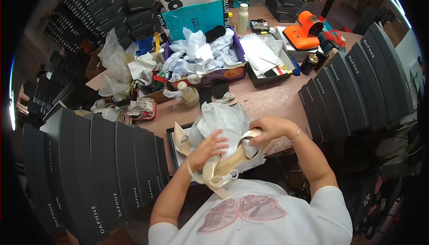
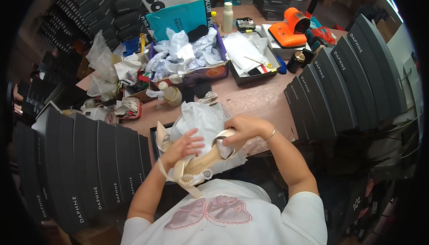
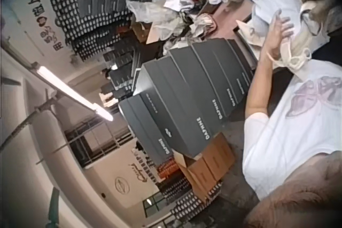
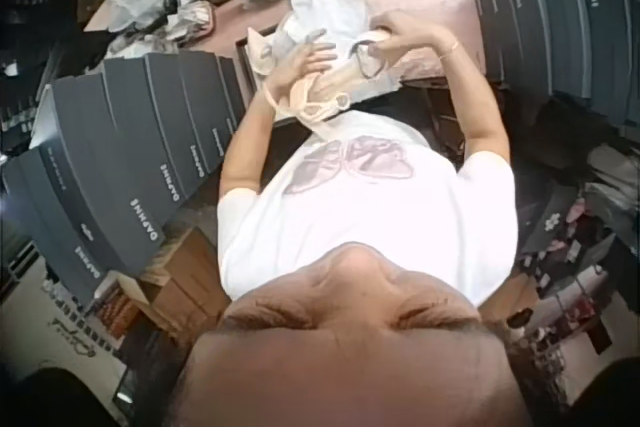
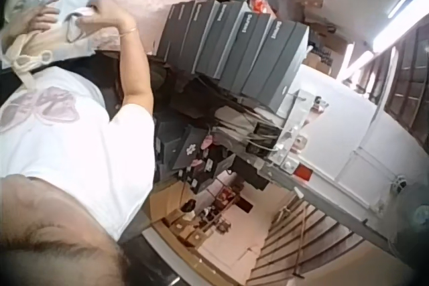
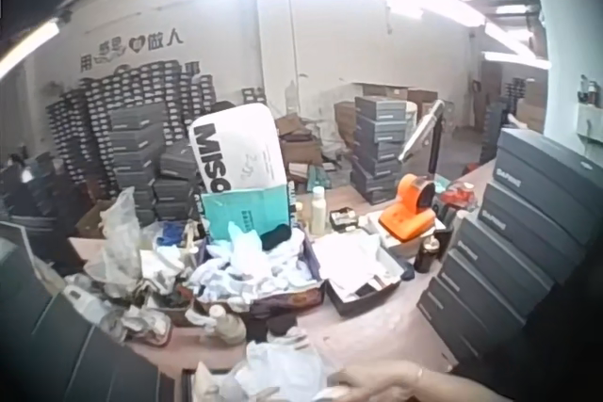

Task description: Packing high-heeled shoes into branded boxes with protective wrapping and inserts.

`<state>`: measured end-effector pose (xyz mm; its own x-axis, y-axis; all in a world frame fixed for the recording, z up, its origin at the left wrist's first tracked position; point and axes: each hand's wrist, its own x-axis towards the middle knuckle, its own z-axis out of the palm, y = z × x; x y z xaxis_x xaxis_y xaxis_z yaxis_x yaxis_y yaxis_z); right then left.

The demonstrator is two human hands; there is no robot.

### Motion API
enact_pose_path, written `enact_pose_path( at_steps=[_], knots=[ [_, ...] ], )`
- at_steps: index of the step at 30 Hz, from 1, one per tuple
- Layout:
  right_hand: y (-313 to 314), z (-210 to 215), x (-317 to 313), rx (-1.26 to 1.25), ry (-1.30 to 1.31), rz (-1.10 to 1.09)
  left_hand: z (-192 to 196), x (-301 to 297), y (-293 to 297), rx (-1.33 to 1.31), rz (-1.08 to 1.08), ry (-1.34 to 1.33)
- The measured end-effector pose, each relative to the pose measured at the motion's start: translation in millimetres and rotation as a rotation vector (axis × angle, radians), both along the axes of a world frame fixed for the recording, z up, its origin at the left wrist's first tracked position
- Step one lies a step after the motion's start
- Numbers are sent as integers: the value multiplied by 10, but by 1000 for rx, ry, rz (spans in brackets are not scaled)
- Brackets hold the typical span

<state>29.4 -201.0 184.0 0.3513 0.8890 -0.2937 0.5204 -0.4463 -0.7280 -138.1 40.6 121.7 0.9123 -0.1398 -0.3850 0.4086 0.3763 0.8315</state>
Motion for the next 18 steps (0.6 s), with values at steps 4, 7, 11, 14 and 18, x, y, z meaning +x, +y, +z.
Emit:
enact_pose_path(
  at_steps=[4,7,11,14,18],
  knots=[
    [616,62,-163,103,-373,223,-330,-233,-341,-584,-302,266],
    [672,-274,-469,424,-566,99,-478,-436,-535,-698,227,231],
    [768,-574,-977,224,-567,42,-121,-602,-671,-681,466,230],
    [864,-720,-1191,206,-629,-38,-402,-687,-680,-643,549,293],
    [882,-869,-1160,44,-391,-65,-612,-689,-808,-541,602,188]
  ],
)
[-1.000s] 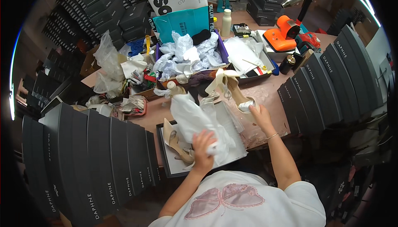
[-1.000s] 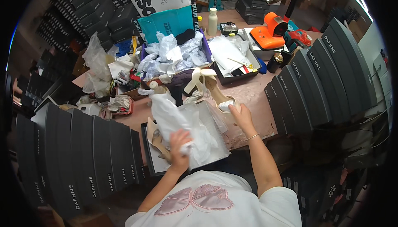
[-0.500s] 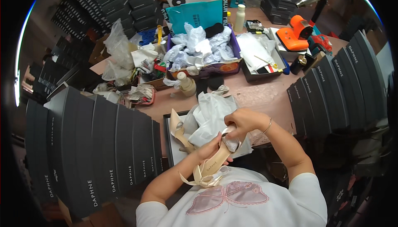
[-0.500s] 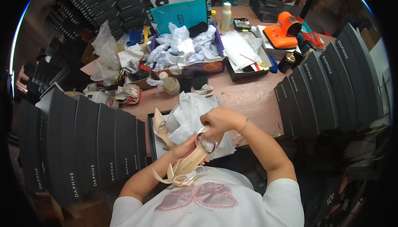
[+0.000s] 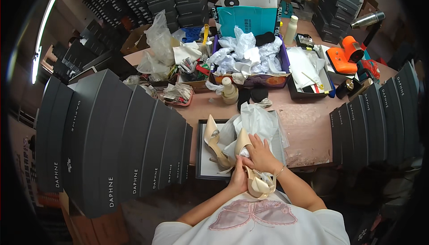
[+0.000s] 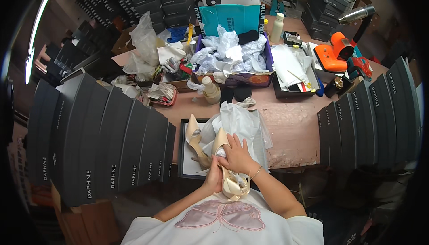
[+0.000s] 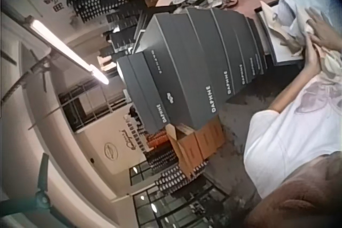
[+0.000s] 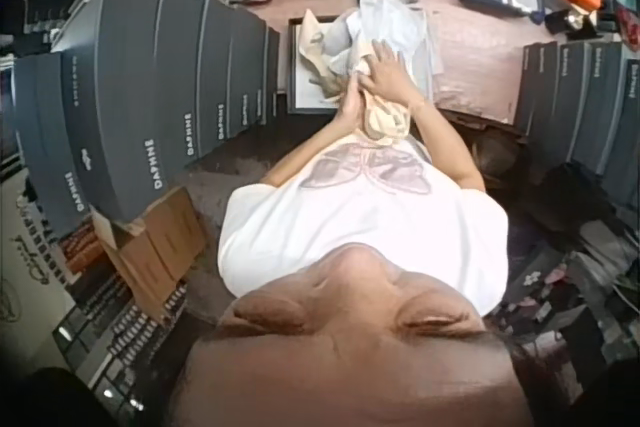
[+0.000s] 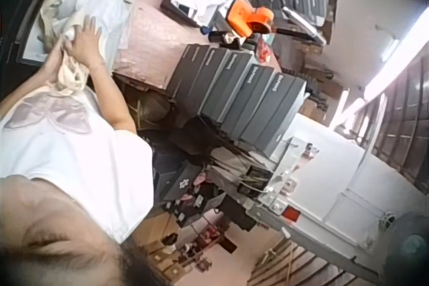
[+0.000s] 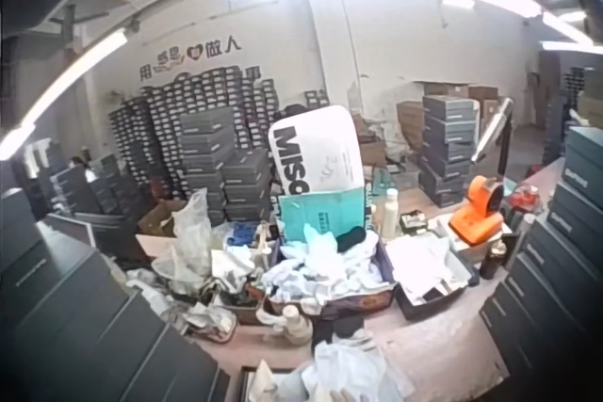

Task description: Packing high-heeled shoes into branded boxes with protective wrapping and inserts.

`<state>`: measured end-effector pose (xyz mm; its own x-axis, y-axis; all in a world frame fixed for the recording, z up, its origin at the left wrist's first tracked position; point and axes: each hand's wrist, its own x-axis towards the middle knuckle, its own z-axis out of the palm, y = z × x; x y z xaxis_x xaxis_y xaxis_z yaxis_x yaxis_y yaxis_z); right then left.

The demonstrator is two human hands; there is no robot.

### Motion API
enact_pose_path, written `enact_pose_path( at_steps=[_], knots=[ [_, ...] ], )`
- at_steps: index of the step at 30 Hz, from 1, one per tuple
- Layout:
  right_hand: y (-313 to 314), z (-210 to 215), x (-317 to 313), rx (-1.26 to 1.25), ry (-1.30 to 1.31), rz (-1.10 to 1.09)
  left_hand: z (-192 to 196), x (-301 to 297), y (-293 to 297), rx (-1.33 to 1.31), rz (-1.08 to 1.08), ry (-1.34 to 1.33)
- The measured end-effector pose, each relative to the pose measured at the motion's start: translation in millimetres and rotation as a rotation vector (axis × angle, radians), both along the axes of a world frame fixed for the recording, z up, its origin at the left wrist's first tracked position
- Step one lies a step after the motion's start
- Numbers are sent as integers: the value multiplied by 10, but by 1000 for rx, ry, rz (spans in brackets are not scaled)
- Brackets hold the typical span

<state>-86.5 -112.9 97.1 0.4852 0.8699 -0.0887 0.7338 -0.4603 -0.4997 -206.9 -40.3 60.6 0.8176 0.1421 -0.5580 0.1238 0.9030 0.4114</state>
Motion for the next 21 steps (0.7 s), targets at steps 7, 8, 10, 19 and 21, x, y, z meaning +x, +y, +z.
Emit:
enact_pose_path(
  at_steps=[7,8,10,19,21],
  knots=[
    [-342,15,-27,228,654,-66,171,30,60,-25,31,118],
    [-370,17,10,237,695,-196,112,45,87,-12,58,136],
    [-326,-28,187,243,591,-342,194,25,299,-32,13,257],
    [-70,-659,501,139,-237,1,230,-49,387,66,-8,138],
    [-71,65,282,200,-97,183,190,-91,352,48,-1,109]
  ],
)
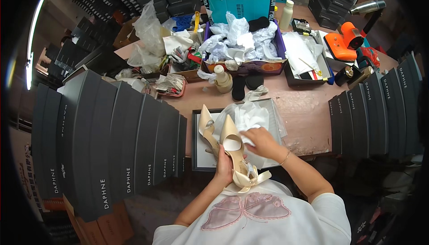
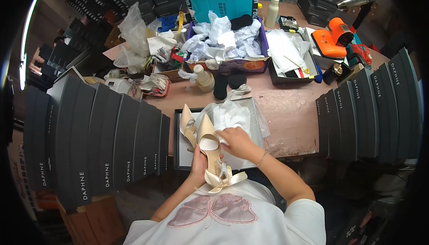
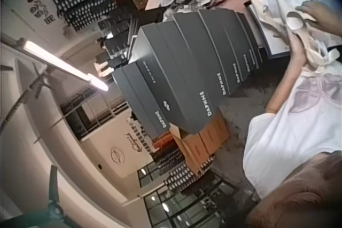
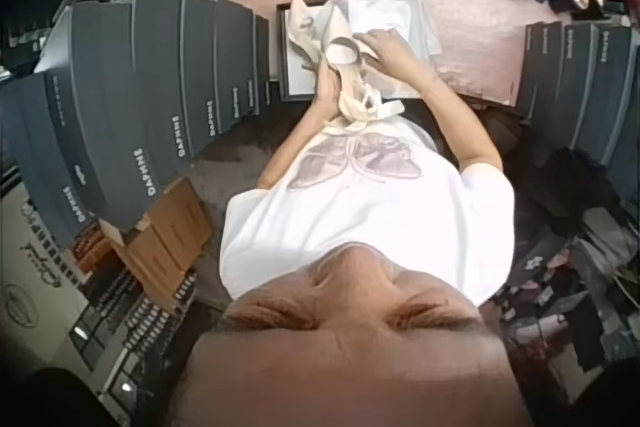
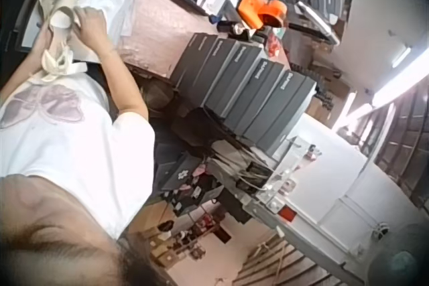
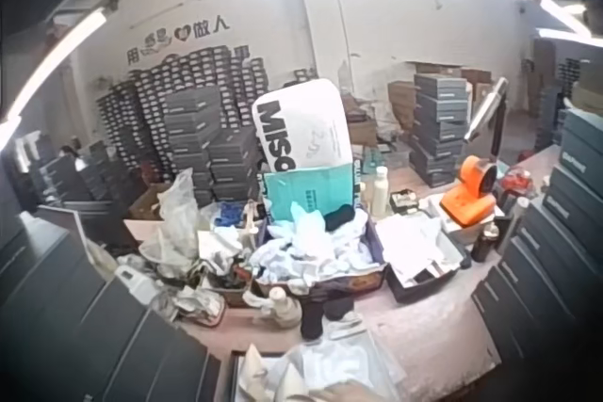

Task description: Packing high-heeled shoes into branded boxes with protective wrapping and inserts.

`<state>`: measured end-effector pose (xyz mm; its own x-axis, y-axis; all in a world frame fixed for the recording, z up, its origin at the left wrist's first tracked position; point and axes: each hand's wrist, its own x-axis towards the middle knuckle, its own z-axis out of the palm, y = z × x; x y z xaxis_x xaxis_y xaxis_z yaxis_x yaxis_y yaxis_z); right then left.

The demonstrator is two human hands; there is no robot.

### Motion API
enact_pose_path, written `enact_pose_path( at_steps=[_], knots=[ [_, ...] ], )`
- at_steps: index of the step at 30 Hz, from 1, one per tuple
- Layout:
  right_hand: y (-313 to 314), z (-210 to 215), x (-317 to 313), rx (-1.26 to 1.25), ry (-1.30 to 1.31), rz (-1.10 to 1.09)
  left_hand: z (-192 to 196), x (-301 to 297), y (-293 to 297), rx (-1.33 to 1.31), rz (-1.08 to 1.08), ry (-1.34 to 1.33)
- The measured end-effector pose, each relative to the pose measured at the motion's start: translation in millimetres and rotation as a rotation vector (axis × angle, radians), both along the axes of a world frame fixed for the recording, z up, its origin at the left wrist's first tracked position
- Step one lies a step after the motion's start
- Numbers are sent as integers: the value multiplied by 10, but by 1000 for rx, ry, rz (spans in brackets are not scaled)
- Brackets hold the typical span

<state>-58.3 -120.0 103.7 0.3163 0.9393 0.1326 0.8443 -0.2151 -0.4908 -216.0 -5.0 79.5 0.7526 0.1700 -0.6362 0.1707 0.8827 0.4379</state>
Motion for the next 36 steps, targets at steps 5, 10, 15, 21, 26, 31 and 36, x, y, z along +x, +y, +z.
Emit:
enact_pose_path(
  at_steps=[5,10,15,21,26,31,36],
  knots=[
    [155,-340,-248,-83,-293,119,122,81,-295,-11,25,3],
    [-237,-56,-266,95,-138,-23,-77,40,-173,-17,4,54],
    [-253,-166,13,200,-24,-310,-226,14,-118,-87,12,56],
    [255,-225,-370,175,366,-7,-132,117,-418,43,114,-36],
    [523,-369,-546,166,837,-217,99,28,-247,-20,40,85],
    [406,-112,-679,194,708,-92,-164,382,459,58,-18,-58],
    [543,-445,-831,338,518,-100,-125,511,537,330,-174,81]
  ],
)
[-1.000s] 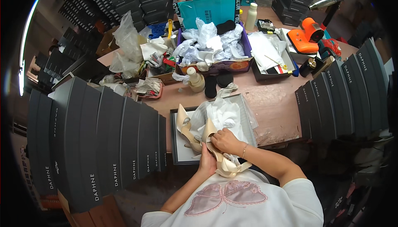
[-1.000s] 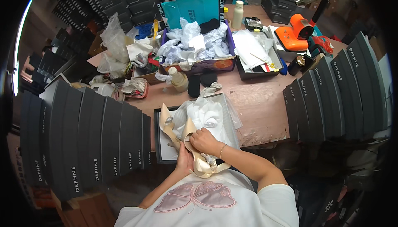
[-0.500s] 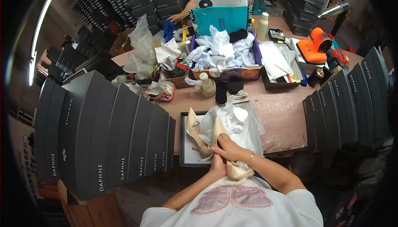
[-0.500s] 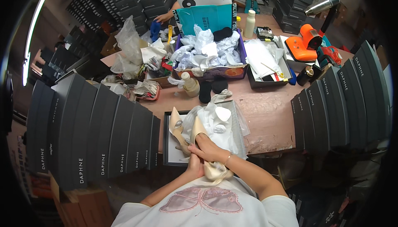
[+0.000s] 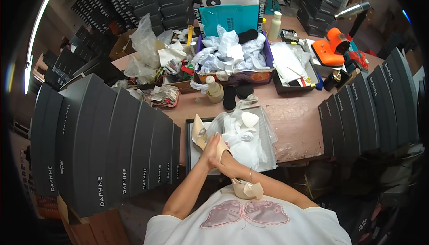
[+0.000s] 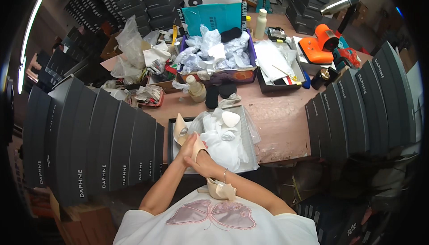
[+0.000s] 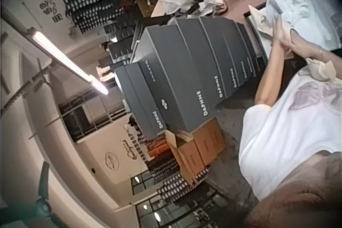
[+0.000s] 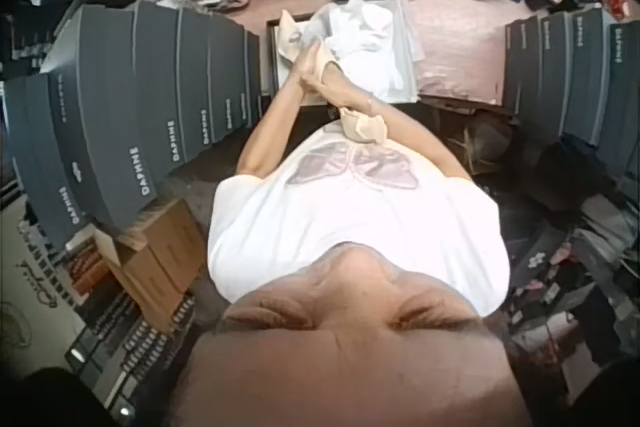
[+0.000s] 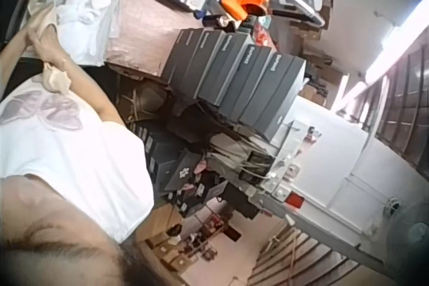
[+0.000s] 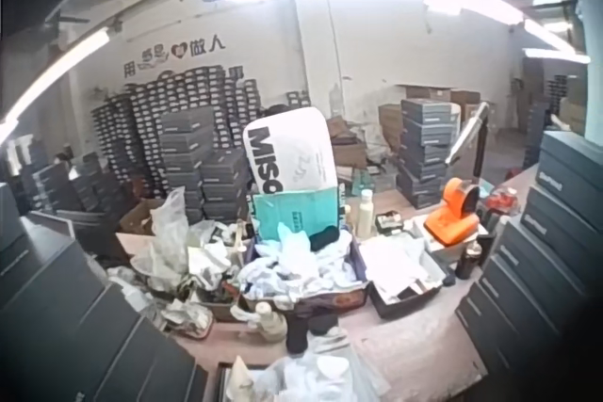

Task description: Packing high-heeled shoes into branded boxes with protective wrapping and inserts.

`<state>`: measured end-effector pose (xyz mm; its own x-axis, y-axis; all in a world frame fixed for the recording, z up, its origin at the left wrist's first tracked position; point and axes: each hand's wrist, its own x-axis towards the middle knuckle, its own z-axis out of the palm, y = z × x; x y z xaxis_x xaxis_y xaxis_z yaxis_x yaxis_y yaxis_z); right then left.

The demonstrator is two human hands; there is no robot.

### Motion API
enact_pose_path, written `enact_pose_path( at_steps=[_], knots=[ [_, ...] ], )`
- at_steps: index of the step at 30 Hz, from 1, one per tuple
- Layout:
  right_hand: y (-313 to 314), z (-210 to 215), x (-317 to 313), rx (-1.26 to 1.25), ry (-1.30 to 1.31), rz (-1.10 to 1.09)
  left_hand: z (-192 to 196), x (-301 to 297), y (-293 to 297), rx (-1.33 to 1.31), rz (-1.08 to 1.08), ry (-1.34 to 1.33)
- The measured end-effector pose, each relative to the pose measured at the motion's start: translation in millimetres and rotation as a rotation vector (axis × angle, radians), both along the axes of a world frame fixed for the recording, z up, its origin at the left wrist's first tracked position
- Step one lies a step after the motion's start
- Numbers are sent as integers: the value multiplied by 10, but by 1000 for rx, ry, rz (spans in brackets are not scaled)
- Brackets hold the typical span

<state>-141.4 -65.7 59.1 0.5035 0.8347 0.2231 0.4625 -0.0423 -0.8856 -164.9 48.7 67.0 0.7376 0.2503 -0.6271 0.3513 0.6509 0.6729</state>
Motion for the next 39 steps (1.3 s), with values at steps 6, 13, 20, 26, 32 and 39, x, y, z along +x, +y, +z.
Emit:
enact_pose_path(
  at_steps=[6,13,20,26,32,39],
  knots=[
    [23,458,163,140,110,-15,348,85,22,105,38,-107],
    [-99,351,318,-181,133,2,367,-83,-455,-60,192,-217],
    [-386,601,157,4,116,176,409,-87,-419,-81,281,-132],
    [-225,779,377,-260,249,75,304,-61,-585,-128,325,-228],
    [-718,524,563,-300,777,245,83,-164,-243,-268,259,-152],
    [-541,-432,1783,-518,-751,-488,439,-415,-635,-275,12,-204]
  ],
)
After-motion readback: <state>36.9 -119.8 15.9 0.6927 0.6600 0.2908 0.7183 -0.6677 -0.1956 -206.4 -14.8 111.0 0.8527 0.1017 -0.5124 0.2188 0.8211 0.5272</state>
